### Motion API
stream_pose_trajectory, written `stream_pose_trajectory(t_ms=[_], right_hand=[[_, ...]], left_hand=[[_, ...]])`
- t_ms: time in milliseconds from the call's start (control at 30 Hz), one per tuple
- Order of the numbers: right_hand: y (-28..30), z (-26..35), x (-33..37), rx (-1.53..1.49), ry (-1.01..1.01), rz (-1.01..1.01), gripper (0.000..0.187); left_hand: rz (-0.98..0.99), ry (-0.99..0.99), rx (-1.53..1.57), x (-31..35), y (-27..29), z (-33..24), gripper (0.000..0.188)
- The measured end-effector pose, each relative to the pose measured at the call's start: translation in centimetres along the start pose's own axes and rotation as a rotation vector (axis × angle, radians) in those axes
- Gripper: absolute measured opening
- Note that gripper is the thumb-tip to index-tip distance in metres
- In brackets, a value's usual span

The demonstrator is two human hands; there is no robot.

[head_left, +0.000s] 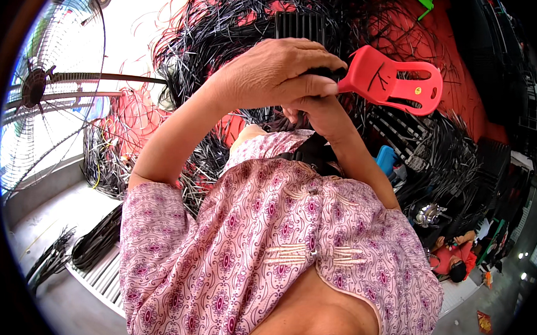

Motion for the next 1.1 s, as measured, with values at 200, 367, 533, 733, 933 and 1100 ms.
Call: stream_pose_trajectory(t_ms=[200, 367, 533, 733, 933, 1100], right_hand=[[-0.1, 0.4, -0.1, 0.053, 0.07, 0.011, 0.013], [0.2, -1.0, 0.1, -0.085, 0.068, -0.103, 0.012], [0.2, -0.8, 0.2, 0.068, 0.073, 0.019, 0.012], [-1.8, 0.6, 0.3, 0.062, 0.067, 0.069, 0.014], [-2.1, 0.4, 0.8, 0.066, 0.022, 0.055, 0.012], [-2.5, 0.2, 0.8, 0.084, 0.053, 0.101, 0.011]], left_hand=[[-0.358, -0.26, -0.211, 0.1, 2.1, -2.9, 0.082], [-0.143, -0.159, -0.426, 0.5, 0.5, -2.4, 0.08], [-0.26, -0.228, -0.229, 0.2, 2.2, -3.2, 0.05], [-0.189, -0.114, -0.102, 0.4, 2.4, -2.2, 0.014], [-0.052, -0.176, 0.016, 0.1, 2.5, -2.3, 0.012], [-0.05, -0.214, -0.111, 0.0, 2.5, -2.0, 0.009]])
Point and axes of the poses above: each hand's wrist, its own x-axis away from the middle knuckle, its own y-axis out of the back of the hand, z = x × y, the point moved 5 cm from there along -x, towards the middle knuckle, and after that the axes turned 4 degrees about y, right-handed, at the moved point
